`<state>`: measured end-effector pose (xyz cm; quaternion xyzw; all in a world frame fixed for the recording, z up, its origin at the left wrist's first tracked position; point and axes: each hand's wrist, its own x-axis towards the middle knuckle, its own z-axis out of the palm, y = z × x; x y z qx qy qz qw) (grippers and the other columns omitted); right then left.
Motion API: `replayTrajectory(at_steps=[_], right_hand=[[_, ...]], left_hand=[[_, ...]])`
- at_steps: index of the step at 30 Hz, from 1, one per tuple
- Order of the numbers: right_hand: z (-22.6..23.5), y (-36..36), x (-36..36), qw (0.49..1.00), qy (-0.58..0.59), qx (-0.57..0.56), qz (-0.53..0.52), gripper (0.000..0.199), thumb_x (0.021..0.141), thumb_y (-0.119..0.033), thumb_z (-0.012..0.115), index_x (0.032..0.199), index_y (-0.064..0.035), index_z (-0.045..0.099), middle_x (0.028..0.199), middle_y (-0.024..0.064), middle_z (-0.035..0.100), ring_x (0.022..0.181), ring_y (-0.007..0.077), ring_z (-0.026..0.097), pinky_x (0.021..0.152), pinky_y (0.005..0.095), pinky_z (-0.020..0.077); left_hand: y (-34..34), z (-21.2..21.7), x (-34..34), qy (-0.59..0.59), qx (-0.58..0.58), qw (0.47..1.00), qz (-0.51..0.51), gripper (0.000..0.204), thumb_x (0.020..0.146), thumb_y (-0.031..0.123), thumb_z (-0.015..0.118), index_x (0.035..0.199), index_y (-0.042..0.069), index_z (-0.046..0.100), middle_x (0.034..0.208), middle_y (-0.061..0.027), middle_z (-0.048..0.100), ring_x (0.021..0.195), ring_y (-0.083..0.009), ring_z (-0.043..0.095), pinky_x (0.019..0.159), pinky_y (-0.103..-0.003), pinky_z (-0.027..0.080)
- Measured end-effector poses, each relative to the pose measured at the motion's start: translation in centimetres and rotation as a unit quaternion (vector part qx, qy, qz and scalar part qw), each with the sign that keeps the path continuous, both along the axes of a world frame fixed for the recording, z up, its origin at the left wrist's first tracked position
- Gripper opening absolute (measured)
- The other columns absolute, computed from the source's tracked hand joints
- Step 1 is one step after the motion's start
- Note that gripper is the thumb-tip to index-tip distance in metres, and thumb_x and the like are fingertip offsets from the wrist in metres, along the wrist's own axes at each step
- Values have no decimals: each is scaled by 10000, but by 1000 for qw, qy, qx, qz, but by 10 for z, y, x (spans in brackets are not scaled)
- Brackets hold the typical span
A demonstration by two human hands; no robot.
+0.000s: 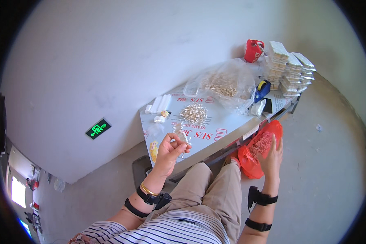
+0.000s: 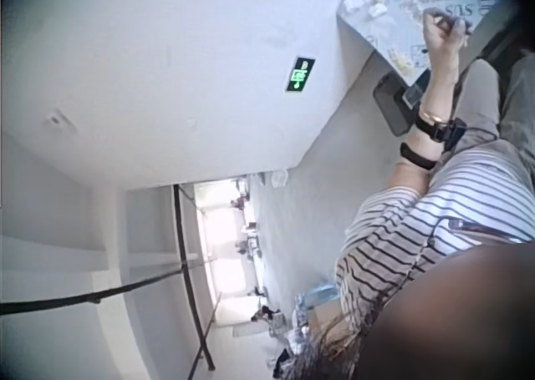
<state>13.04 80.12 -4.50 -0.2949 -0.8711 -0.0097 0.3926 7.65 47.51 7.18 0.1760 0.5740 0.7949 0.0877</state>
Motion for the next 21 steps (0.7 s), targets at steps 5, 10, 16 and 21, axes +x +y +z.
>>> replayTrajectory(at_steps=[5, 10, 16, 21], right_hand=[[91, -60, -6, 670, 124, -506, 529, 225, 890, -27, 634, 1111, -47, 671, 1033, 71, 590, 1000, 172, 576, 879, 297, 474], [135, -125, -8, 626, 51, -467, 622, 228, 862, -157, 734, 1065, -54, 710, 969, 37, 610, 942, 148, 537, 817, 275, 427], [108, -132, -27, 612, 22, -516, 599, 113, 887, -138, 713, 932, -36, 701, 887, 4, 627, 836, 106, 519, 747, 254, 408], [79, -86, -46, 778, 90, -457, 422, 254, 918, -198, 685, 772, 7, 644, 611, 40, 590, 567, 109, 515, 531, 310, 387]], left_hand=[[6, 2, 8, 12, 12, 1000, -10, 242, 925, 28, 668, 1052, 87, 471, 965, -139, 709, 897, -176, 681, 843, -309, 538], [10, 10, 16, 31, 6, 999, -10, 244, 922, 15, 667, 1048, 84, 469, 979, -129, 707, 905, -167, 679, 836, -311, 543], [-1, 2, 18, 20, 15, 1000, -13, 245, 926, 31, 671, 1049, 87, 467, 980, -123, 704, 911, -169, 679, 834, -306, 542], [-13, -2, 12, 12, 12, 1000, 6, 251, 924, 40, 677, 1053, 86, 466, 976, -120, 703, 919, -172, 678, 838, -302, 539]])
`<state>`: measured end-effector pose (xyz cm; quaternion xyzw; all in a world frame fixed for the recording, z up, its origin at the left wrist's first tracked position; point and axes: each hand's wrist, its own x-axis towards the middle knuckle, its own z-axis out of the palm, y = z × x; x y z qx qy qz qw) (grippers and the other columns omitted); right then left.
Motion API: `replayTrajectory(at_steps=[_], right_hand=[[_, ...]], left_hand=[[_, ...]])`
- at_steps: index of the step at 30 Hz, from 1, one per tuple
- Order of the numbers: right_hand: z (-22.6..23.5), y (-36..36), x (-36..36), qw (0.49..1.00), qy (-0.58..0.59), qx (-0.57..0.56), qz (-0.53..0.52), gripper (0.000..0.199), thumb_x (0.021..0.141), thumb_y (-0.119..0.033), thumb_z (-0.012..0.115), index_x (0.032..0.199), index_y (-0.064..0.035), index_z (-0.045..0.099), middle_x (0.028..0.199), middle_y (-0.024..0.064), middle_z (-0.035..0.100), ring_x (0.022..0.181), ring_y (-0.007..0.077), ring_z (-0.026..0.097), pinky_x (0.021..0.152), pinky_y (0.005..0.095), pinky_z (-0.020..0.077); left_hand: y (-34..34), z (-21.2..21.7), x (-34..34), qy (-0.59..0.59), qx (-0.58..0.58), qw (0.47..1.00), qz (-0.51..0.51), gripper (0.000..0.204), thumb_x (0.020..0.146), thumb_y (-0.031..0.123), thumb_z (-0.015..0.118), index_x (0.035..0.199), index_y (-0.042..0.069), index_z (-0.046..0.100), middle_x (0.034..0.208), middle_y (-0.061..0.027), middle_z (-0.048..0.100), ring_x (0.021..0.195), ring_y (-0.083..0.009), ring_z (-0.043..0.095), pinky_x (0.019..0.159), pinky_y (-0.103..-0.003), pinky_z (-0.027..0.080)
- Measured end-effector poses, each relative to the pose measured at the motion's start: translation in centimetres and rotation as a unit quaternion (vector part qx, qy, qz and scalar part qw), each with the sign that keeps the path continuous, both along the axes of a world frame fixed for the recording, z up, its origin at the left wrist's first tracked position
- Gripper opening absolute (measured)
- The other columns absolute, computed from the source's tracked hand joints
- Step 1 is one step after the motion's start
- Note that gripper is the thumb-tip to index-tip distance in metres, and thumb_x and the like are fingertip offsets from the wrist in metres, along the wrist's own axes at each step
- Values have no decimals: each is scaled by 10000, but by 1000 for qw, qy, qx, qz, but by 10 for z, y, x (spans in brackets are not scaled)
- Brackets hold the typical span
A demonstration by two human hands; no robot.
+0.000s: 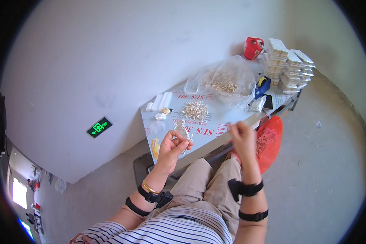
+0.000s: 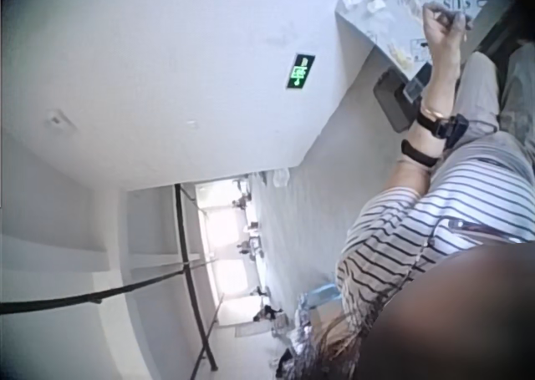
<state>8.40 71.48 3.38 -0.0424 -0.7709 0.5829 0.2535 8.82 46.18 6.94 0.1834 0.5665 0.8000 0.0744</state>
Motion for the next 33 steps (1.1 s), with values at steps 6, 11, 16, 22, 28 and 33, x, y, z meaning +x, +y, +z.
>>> replayTrajectory(at_steps=[6, 11, 16, 22, 28, 33], right_hand=[[-83, 98, 14, 833, -218, 424, -280, 763, 790, -50, 676, 1483, -156, 375, 1206, 189, 634, 1108, 368, 610, 1016, 487, 420], [-108, 106, -17, 988, -64, 52, -130, 389, 890, -60, 643, 1271, -35, 566, 1147, 130, 666, 1060, 270, 644, 953, 365, 492], [-159, 78, -62, 975, -24, -222, -10, 201, 984, -77, 550, 1128, 46, 618, 1059, 83, 673, 1001, 160, 638, 917, 291, 496], [-205, 5, -111, 935, -159, -316, -4, 164, 991, -82, 540, 1088, 11, 634, 987, 48, 676, 940, 135, 629, 842, 261, 492], [-258, -38, -170, 976, -218, -2, 8, 203, 911, -89, 585, 1091, -13, 638, 1116, 124, 645, 1098, 276, 597, 956, 367, 459], [-255, -63, -203, 959, -164, 229, -35, 294, 867, -79, 584, 1159, -51, 612, 1262, 123, 563, 1290, 316, 470, 1129, 469, 314]], left_hand=[[-20, -12, -31, -6, -27, 999, 40, 265, 908, 40, 697, 1068, 80, 489, 958, -95, 693, 900, -149, 666, 834, -295, 536], [-74, -44, -114, 70, -193, 961, 184, 249, 867, 39, 732, 1006, 58, 527, 915, -53, 680, 877, -109, 648, 800, -266, 517], [-95, -81, -197, 172, -402, 859, 266, 191, 817, 19, 734, 905, 44, 566, 852, -45, 687, 818, -112, 661, 777, -273, 510], [-117, -148, -278, 141, -553, 776, 269, 159, 799, 36, 730, 943, 37, 661, 834, -56, 706, 777, -140, 672, 742, -285, 532], [-114, -213, -339, 105, -610, 747, 243, 108, 816, 81, 717, 922, 57, 712, 860, -54, 736, 797, -165, 703, 759, -304, 538], [-111, -251, -370, 73, -644, 725, 235, 83, 815, 129, 730, 891, 94, 728, 844, -25, 741, 778, -158, 703, 833, -320, 484]])
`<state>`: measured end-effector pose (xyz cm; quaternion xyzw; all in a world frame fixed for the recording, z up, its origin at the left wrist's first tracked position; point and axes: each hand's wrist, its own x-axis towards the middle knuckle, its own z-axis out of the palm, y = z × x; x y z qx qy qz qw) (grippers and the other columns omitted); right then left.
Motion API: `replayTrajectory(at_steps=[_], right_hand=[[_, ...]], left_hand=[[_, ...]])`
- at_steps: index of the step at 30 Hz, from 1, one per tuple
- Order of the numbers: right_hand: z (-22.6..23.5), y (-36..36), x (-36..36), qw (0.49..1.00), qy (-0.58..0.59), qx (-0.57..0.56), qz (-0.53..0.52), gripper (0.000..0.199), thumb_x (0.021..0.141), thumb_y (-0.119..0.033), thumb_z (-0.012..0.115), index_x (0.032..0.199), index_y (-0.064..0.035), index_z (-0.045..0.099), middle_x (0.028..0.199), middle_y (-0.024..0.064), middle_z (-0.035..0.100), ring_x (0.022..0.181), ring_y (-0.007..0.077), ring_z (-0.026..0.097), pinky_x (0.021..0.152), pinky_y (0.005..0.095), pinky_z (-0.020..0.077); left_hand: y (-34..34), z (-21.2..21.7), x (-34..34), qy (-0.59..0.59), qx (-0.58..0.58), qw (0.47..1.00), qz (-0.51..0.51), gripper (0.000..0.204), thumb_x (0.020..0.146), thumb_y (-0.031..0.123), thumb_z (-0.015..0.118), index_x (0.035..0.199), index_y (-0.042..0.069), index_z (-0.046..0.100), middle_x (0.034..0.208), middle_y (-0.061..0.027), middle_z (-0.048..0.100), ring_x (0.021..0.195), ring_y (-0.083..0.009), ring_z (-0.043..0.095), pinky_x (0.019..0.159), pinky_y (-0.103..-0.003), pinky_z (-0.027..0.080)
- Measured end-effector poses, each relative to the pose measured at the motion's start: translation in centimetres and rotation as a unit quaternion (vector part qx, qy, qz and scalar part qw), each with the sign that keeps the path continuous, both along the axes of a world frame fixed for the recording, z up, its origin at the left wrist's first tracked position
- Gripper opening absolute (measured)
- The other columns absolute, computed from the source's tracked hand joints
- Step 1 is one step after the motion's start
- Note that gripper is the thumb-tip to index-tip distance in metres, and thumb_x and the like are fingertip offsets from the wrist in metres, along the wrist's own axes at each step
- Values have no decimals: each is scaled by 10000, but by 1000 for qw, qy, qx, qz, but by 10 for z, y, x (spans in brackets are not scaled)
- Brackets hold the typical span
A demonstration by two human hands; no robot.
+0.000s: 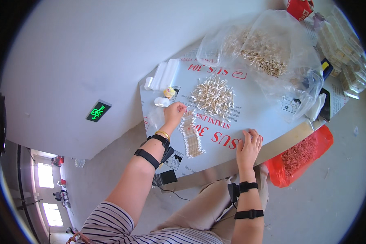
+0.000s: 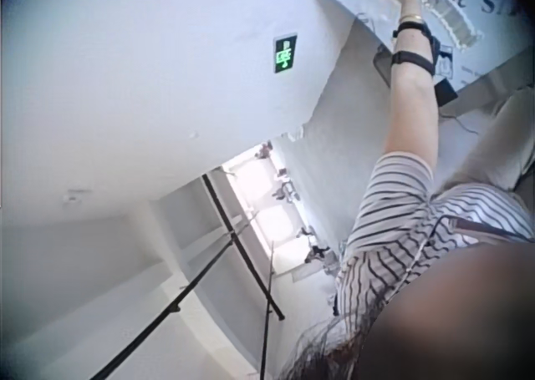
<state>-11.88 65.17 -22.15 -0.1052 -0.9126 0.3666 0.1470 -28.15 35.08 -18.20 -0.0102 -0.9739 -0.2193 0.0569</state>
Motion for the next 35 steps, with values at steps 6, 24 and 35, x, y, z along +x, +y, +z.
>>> replayTrajectory(at_steps=[6, 24, 35], right_hand=[[-6, -10, -7, 994, 13, 110, -13, 319, 875, -115, 579, 1191, -75, 599, 1292, 113, 549, 1322, 303, 451, 1168, 501, 270], [-2, -13, -9, 992, 1, 129, -11, 320, 892, -138, 567, 1206, -84, 595, 1297, 105, 542, 1333, 292, 437, 1172, 501, 258], [-5, -11, -8, 992, 0, 127, -14, 333, 892, -156, 579, 1219, -93, 588, 1307, 106, 538, 1331, 293, 434, 1173, 496, 256]], left_hand=[[-5, -27, -17, 70, -73, 995, -12, 59, 793, 164, 749, 830, 164, 703, 882, 15, 654, 854, -190, 637, 877, -406, 366], [-17, -5, -28, -69, 118, 990, -33, 118, 852, 183, 741, 891, 88, 683, 830, -9, 676, 815, -150, 642, 847, -335, 456], [48, 85, 69, -109, 391, 898, -168, 311, 966, 171, 641, 1257, 66, 609, 910, 47, 513, 857, -54, 490, 827, -231, 428]])
